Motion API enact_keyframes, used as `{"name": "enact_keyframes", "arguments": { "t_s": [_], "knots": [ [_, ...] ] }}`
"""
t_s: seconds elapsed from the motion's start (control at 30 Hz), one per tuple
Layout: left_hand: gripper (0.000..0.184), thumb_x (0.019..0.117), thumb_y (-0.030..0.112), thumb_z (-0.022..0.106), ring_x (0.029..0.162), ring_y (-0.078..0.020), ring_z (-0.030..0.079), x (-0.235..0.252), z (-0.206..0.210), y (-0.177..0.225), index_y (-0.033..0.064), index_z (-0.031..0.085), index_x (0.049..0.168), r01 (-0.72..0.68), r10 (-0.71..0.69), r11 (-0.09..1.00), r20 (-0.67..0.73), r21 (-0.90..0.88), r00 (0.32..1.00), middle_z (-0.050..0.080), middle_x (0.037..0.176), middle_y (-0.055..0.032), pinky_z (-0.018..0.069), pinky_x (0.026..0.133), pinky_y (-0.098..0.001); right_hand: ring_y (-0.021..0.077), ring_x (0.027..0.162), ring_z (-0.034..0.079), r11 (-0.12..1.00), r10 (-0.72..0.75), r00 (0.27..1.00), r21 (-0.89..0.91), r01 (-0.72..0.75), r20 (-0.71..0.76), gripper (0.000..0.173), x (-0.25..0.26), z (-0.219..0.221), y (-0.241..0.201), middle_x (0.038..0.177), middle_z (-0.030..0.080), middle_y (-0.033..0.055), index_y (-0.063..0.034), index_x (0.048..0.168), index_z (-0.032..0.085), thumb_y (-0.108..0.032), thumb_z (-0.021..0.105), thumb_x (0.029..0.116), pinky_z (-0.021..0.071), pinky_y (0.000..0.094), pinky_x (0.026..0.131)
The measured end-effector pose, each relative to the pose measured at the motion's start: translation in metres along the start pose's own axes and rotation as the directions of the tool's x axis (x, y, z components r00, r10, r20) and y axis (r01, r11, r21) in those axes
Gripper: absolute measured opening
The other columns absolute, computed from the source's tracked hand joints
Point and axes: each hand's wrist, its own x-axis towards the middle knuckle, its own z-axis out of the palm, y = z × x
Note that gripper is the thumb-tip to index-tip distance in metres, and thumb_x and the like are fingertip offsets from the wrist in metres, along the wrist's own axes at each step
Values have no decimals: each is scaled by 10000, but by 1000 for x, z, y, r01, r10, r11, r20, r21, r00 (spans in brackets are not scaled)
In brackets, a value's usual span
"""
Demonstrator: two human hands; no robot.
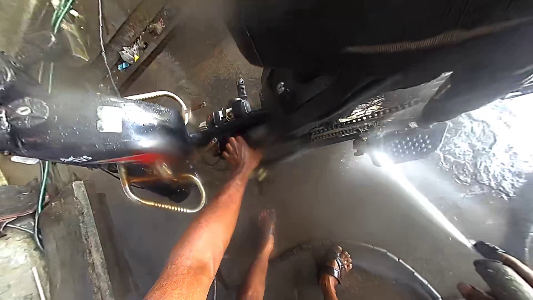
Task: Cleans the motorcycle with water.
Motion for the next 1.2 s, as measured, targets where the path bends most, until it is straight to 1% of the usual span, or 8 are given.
{"name": "enact_keyframes", "arguments": {
  "t_s": [0.1,0.2,0.3,0.43,0.53,0.77,1.03,1.2],
  "knots": [
    [828,773,336,809,1384,-488,404,-9,9,-19,31,471,1465,-77,77,997,26,12,997,385,1532,-275,398,1043,-686,176,1062,665,998,-56,998,-8,56,-6,595,6,12,-6,1249,624,328,198,1341,509,-105,728,878,540,290,954],
    [614,767,242,814,1344,-472,446,-10,15,-29,77,624,1327,-91,91,995,-5,-28,996,454,1473,-255,437,1023,-647,162,1059,668,995,-94,995,-21,94,-8,595,11,13,-22,1237,631,331,206,1337,510,-106,722,877,535,272,960],
    [472,849,310,751,1307,-433,507,-8,18,-17,36,685,1228,21,-24,991,-25,-129,999,479,1444,-258,493,999,-596,142,1076,667,990,-144,989,-10,144,-34,584,15,12,-31,1233,638,324,218,1314,520,-109,723,875,527,246,970],
    [764,881,580,712,1396,-478,415,2,4,25,-21,598,1338,309,-302,907,70,-287,951,421,1499,-318,426,1079,-608,117,1049,669,986,-161,987,24,162,-25,596,19,8,-36,1224,641,325,237,1324,500,-94,714,876,533,232,955],
    [733,903,531,688,1417,-446,419,7,0,42,-41,579,1348,447,-439,866,87,-224,894,429,1516,-295,454,1071,-577,127,1044,677,984,-175,984,31,175,-17,592,19,6,-32,1208,652,322,242,1319,498,-82,711,871,537,239,958],
    [644,875,607,691,1381,-416,447,5,34,16,70,701,1229,128,-127,992,-318,-16,939,608,1356,-195,256,1136,-687,158,1047,676,982,-174,984,63,175,-33,603,23,-8,-13,1207,639,341,240,1324,496,-83,727,871,540,266,966],
    [657,912,514,682,1326,-431,538,11,-2,45,-12,628,1303,197,-188,963,-66,182,980,627,1341,-249,365,1081,-687,20,771,665,972,-62,998,227,67,-29,618,60,36,23,981,729,23,-25,1337,626,-294,714,788,587,272,692],
    [699,916,495,701,1269,-432,586,12,10,46,-43,579,1345,213,-207,967,-55,137,977,607,1350,-273,478,1010,-634,114,816,696,964,-34,999,264,27,21,593,75,67,58,1016,734,19,-152,1391,616,-271,697,816,599,409,727]
  ]
}}
